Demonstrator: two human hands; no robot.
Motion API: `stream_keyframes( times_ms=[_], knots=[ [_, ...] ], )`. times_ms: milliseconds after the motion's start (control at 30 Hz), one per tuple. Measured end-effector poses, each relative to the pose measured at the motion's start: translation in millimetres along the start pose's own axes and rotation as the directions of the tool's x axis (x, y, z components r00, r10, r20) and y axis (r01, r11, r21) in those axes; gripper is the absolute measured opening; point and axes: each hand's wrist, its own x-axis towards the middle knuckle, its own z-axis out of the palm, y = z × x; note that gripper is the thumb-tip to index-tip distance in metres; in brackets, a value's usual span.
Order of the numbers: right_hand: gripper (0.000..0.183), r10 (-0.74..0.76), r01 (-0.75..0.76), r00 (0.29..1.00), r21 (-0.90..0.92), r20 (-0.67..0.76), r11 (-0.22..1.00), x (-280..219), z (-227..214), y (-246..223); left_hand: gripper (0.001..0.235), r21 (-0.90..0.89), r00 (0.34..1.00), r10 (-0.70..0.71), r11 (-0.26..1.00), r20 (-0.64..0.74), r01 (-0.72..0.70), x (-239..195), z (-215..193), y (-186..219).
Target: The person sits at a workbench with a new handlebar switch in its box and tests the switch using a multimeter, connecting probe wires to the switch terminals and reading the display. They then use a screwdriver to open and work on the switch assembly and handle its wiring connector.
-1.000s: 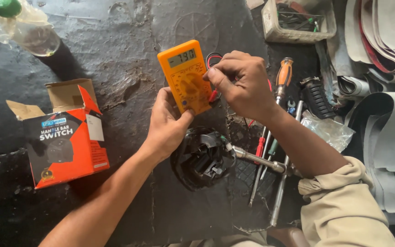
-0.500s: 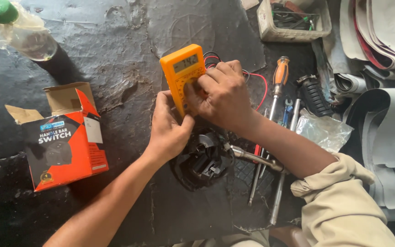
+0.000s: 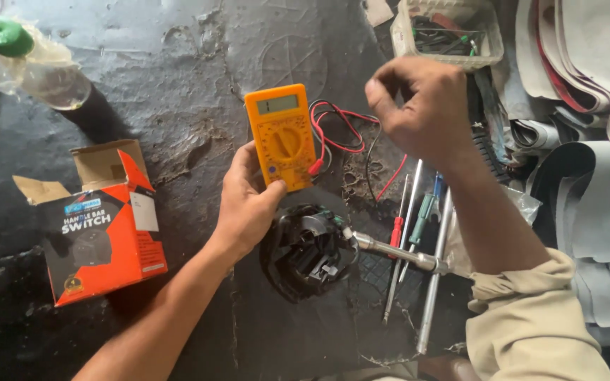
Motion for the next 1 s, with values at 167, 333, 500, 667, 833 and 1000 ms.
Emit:
stream_keyframes(
  times_ms=[167, 333, 500, 667, 833, 1000],
  knots=[
    [0.028, 0.284, -0.047, 0.789, -0.408, 0.544, 0.912, 10, -20, 23, 0.055, 0.505, 0.993, 0.070, 0.863, -0.097, -0.011, -6, 8, 32],
    [0.026, 0.387, -0.088, 0.730, -0.484, 0.564, 0.871, 10, -18, 43, 0.066, 0.857, 0.978, 0.164, 0.514, -0.132, 0.029, -10, 3, 36],
    [0.030, 0.375, -0.081, 0.762, -0.496, 0.528, 0.865, 11, -22, 62, 0.073, 0.954, 0.980, 0.070, 0.252, -0.187, 0.164, -11, 3, 44],
    [0.043, 0.421, -0.039, 0.598, -0.500, 0.682, 0.865, 16, -31, 54, 0.072, 0.984, 0.975, 0.145, 0.075, -0.171, 0.161, -12, 6, 51],
    [0.035, -0.004, 0.265, 0.685, -0.244, 0.729, 0.933, -8, -58, 5, 0.055, 0.999, 0.931, 0.363, 0.049, -0.016, -0.002, -18, 3, 35],
    [0.051, -0.126, 0.486, 0.571, -0.211, 0.811, 0.848, -47, -26, 2, 0.032, 0.969, 0.828, 0.534, 0.062, 0.171, -0.240, -20, 0, 35]
  ],
)
